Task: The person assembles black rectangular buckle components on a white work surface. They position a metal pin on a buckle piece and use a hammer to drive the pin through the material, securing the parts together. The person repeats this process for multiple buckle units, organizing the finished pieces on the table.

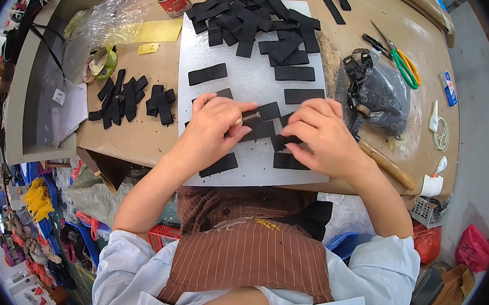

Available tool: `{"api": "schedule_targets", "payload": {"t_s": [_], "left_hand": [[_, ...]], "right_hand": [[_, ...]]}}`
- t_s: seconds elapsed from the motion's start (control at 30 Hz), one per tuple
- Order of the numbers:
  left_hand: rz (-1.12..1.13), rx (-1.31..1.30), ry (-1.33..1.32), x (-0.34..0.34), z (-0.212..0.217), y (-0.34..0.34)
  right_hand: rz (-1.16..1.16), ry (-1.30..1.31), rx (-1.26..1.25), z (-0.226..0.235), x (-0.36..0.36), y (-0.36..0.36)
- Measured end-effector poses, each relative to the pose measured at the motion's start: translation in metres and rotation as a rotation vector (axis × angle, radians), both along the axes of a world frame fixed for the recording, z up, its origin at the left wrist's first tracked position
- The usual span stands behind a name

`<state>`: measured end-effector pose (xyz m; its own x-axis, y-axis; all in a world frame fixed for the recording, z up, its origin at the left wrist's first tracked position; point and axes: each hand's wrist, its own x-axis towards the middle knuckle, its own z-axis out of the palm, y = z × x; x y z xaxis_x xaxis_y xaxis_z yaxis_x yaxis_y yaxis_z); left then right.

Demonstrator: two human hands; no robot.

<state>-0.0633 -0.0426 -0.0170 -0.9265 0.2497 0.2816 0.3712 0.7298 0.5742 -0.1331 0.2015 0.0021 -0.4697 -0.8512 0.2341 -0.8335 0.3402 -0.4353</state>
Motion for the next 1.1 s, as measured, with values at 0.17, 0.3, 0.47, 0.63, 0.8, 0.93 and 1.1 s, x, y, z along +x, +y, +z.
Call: {"api": "schedule_targets", "payload": {"t_s": [0.17, 0.3, 0.47, 0.63, 0.8, 0.93, 1.1], "left_hand": [[-0.075, 0.044, -0.006, 0.014, -0.001, -0.002], [-0.115, 0.045, -0.051, 0.028, 0.004, -0.003], [-0.065, 0.017, -0.025, 0.052, 0.014, -0.008], [-0.023, -0.087, -0.006, 0.085, 0.016, -0.021], [0.202, -0.096, 0.056, 0.112, -0.006, -0.027], [0.419, -0.096, 0.111, 0.113, -0.015, -0.027], [0.356, -0.021, 0.191, 0.084, -0.007, -0.036]], "right_hand": [[-0.031, -0.052, -0.011, -0.003, 0.003, 0.020], [-0.063, -0.075, -0.028, 0.001, 0.006, 0.021], [-0.029, -0.055, -0.073, 0.004, 0.004, -0.005], [0.073, -0.029, -0.066, 0.000, 0.007, -0.035], [0.093, -0.114, -0.011, -0.002, 0.016, -0.039], [0.120, -0.112, -0.031, -0.006, 0.026, -0.042], [0.041, -0.069, -0.072, 0.001, 0.013, -0.039]]}}
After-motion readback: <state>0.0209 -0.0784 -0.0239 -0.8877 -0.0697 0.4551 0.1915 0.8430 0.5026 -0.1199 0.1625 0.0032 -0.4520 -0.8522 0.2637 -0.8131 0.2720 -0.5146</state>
